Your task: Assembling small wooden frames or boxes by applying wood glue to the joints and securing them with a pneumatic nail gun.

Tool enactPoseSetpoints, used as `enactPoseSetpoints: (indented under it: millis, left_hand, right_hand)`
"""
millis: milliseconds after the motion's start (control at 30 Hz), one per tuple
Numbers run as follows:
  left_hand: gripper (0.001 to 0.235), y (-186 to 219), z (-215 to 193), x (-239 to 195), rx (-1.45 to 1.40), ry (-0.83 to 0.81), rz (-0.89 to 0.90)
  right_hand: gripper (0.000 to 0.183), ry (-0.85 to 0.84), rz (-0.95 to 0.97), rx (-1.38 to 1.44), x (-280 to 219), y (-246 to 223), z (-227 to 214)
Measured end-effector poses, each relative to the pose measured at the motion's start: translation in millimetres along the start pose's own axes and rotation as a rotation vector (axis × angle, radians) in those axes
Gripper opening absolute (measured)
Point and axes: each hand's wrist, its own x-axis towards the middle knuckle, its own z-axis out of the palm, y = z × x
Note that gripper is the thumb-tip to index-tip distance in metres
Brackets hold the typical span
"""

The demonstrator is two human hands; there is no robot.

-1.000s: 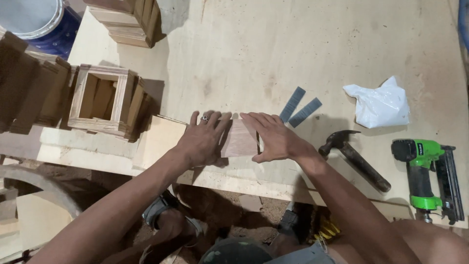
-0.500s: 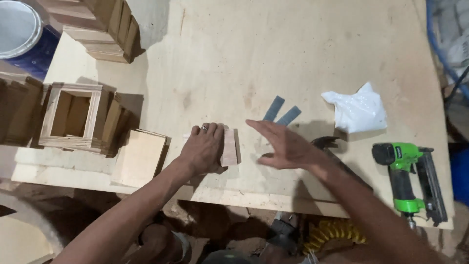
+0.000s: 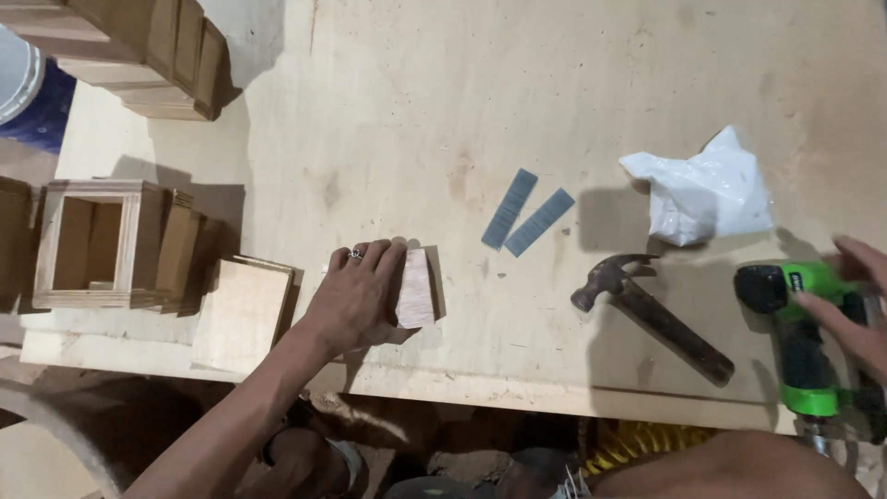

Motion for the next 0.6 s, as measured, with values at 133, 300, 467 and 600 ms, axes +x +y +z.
enactPoseSetpoints:
  millis: [133, 300, 467, 600]
  left_hand:
    - [0.126, -1.7, 0.3, 0.8, 0.033, -0.04, -0.007]
    - [0.127, -2.4, 0.2, -0.8, 0.08, -0.019, 0.019]
    - [0.131, -7.1, 7.9, -0.3, 0.097, -0.002, 0.035]
    - [0.133, -8.3, 9.6, -1.2, 0.137, 0.057, 0.066]
  right_hand:
    - [0.078, 0.021, 0.154, 0.165, -59.9, 67.1, 30.0]
    - [0.055, 0.096, 0.419, 0.26, -100.7, 104.4, 57.3]
    - [0.073, 0.013, 0.816, -0.289, -121.8, 109.8, 69.2]
    - [0.068, 0.118, 0.589, -0.515, -137.7, 139.4, 83.8]
